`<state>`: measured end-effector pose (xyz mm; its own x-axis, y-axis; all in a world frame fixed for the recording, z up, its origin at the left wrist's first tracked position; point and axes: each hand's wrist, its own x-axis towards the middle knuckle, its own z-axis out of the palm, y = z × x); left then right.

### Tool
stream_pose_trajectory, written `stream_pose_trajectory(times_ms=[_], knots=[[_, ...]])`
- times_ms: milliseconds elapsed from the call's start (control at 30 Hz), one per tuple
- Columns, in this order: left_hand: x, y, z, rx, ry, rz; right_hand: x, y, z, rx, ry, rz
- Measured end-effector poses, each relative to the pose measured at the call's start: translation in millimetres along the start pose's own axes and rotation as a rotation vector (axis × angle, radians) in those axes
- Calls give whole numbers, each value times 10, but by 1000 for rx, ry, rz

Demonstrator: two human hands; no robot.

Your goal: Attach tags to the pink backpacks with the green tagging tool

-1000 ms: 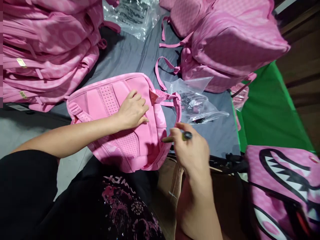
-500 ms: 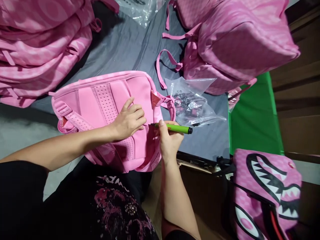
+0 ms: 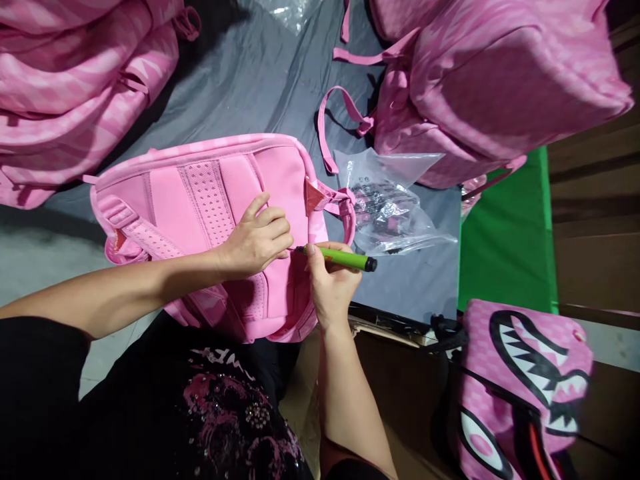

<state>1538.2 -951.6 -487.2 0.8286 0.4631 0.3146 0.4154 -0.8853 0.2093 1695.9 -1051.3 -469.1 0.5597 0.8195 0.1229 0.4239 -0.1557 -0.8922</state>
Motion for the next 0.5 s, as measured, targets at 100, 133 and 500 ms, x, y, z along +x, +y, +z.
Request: stream_pose_trajectory(times_ms=[100,133,500], knots=[[7,-5,4,-7,-6,-1,-2,11,1,-4,23,-9],[9,-6,7,-13,-2,0,-3,15,2,-10,27,-11],[32,-6,20,1,-7,-8,2,56,18,-37,54,-33]])
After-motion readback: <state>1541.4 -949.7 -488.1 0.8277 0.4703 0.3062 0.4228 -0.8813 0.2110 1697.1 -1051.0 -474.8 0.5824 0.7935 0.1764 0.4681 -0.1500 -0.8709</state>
